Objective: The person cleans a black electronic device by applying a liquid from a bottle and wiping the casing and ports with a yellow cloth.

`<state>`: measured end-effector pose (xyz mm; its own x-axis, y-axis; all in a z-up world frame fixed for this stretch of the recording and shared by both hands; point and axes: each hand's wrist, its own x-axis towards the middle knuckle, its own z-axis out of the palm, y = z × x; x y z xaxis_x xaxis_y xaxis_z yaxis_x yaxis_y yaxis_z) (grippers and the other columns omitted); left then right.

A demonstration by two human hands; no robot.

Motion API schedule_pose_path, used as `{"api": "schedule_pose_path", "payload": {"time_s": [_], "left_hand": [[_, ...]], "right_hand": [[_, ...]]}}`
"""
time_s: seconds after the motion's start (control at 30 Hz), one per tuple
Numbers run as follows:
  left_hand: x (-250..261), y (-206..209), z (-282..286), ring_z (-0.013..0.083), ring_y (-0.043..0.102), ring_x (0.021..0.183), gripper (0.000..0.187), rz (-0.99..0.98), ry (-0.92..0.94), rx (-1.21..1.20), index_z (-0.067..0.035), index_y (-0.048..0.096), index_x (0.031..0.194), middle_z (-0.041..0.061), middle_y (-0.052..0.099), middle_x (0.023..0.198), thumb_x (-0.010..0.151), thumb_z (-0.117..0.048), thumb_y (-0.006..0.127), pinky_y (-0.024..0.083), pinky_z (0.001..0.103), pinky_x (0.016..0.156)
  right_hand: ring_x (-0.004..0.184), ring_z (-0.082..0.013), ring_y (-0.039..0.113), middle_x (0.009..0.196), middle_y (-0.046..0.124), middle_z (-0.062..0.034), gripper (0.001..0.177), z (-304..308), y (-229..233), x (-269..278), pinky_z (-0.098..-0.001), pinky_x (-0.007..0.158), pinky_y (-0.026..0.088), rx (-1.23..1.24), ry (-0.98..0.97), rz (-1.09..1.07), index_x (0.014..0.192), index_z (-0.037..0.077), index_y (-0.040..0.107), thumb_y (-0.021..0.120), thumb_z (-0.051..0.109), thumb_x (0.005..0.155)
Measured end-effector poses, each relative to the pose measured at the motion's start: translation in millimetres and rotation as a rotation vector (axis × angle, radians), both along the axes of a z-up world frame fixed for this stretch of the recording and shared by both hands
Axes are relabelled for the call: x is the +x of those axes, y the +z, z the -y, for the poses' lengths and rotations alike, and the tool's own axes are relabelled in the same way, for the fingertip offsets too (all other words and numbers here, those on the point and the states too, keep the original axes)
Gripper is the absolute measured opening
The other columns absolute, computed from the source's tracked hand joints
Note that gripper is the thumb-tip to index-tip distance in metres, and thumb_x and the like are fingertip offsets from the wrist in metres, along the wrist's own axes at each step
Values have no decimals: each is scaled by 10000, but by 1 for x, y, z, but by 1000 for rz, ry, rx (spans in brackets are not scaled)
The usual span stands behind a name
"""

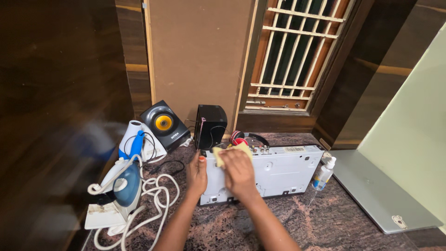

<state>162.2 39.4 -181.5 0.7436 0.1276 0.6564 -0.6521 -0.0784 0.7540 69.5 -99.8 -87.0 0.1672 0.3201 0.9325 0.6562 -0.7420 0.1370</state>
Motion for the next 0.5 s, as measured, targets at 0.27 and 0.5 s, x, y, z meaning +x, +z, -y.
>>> {"api": "schedule_pose_path", "payload": {"time_s": [0.27, 0.5], "left_hand": [[15, -15, 4, 253, 685, 1044, 751, 109, 60, -4, 67, 573, 1376, 241, 712, 1113, 1113, -618, 411, 537, 386, 893], [-10, 13, -3, 258, 724, 954, 776, -20, -46, -30, -14, 630, 1310, 169, 765, 1007, 997, -678, 381, 538, 386, 849]], "right_hand": [[1157, -356, 633, 1177, 684, -193, 327, -30, 0, -3, -481, 1072, 454, 107, -45, -29, 1183, -42, 661, 636, -4, 859], [1207, -337, 624, 1251, 676, -184, 363, 18, -3, 5, -479, 1120, 456, -76, -122, 22, 1276, -22, 655, 654, 9, 914]]}}
